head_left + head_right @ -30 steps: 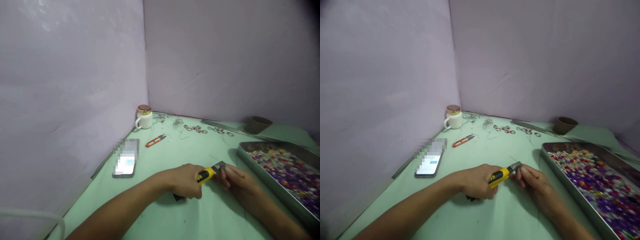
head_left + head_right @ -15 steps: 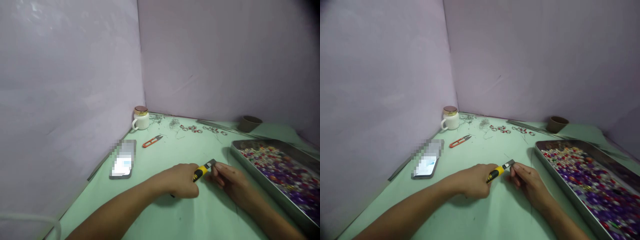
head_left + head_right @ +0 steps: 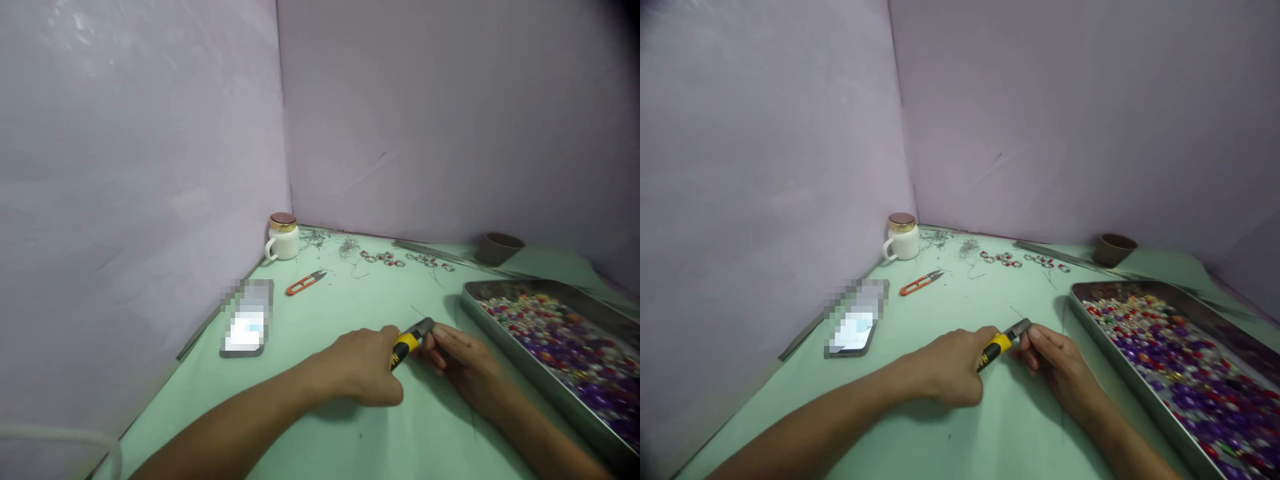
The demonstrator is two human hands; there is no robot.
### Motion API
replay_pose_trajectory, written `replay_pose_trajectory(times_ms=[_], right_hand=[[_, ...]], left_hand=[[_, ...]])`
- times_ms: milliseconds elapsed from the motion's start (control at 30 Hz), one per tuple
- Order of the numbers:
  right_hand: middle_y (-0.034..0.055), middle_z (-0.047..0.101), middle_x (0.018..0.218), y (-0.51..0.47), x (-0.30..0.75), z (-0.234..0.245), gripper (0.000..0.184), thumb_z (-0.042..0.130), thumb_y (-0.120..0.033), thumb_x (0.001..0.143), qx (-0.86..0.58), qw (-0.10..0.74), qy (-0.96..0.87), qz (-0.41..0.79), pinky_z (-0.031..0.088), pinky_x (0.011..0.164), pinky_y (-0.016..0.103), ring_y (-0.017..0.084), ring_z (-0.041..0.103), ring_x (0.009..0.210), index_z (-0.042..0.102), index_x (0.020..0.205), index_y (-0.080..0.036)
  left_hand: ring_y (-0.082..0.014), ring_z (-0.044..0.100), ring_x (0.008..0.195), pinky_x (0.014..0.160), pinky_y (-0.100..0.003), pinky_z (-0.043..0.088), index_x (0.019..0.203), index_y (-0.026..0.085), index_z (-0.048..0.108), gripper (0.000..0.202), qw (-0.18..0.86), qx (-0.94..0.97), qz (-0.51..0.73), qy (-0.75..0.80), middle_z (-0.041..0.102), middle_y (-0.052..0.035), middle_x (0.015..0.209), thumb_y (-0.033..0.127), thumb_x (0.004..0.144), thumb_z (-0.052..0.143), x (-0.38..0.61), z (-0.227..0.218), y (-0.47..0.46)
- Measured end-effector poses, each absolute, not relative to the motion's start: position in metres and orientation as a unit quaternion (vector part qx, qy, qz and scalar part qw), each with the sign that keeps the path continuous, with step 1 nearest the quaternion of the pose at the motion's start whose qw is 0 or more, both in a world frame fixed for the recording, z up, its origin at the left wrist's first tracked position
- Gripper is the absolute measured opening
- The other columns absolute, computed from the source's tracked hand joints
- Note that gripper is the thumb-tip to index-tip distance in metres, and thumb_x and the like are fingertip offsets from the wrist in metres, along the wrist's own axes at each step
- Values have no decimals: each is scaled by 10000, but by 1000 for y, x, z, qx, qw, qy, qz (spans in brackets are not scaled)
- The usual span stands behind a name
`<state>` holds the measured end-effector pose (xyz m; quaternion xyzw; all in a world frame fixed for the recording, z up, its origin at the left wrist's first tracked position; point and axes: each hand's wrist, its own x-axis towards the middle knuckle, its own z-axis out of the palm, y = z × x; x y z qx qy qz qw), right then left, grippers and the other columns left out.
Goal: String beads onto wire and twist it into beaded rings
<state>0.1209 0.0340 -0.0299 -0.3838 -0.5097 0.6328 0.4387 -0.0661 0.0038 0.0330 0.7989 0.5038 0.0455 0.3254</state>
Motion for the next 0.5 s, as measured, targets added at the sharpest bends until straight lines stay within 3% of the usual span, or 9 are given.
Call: replay_pose_trajectory(times_ms=[133, 233, 300, 400, 500], right_hand=[[2, 431, 492, 33, 124, -28, 352, 509, -437, 781, -342, 439, -532, 638, 300, 534, 283, 144, 384, 519, 528, 539, -181], [14, 444, 495, 35, 125, -28, 367, 492, -429, 789, -323, 433, -537, 648, 302, 541, 288, 155, 393, 536, 522, 519, -182], [12, 447, 484, 36, 125, -29, 359, 502, -428, 783, -321, 433, -534, 652, 294, 533, 283, 150, 384, 526, 527, 525, -179], [-2, 446, 466, 37, 122, -30, 332, 529, -425, 771, -332, 439, -521, 652, 292, 529, 275, 133, 372, 497, 538, 555, -172], [-33, 419, 426, 37, 118, -29, 314, 550, -425, 763, -349, 440, -511, 651, 316, 536, 273, 104, 346, 432, 542, 589, -163]], left_hand=[[-130, 477, 472, 399, -255, 387, 755, 197, 422, 265, 588, 682, 91, 426, 499, -4, 663, 114, 517, 505, -74, 35, 14], [-114, 475, 442, 389, -272, 417, 777, 192, 421, 312, 755, 551, 106, 340, 492, 10, 658, 120, 508, 562, -76, 27, 20], [-128, 505, 488, 414, -282, 438, 838, 197, 430, 374, 800, 503, 108, 307, 502, 5, 685, 138, 507, 594, -77, 21, 23], [-122, 489, 465, 409, -282, 427, 817, 199, 416, 345, 762, 538, 83, 352, 500, 9, 682, 132, 513, 565, -77, 21, 24], [-127, 488, 512, 455, -253, 397, 764, 191, 433, 258, 567, 692, 99, 435, 501, 4, 669, 91, 531, 483, -75, 28, 20]])
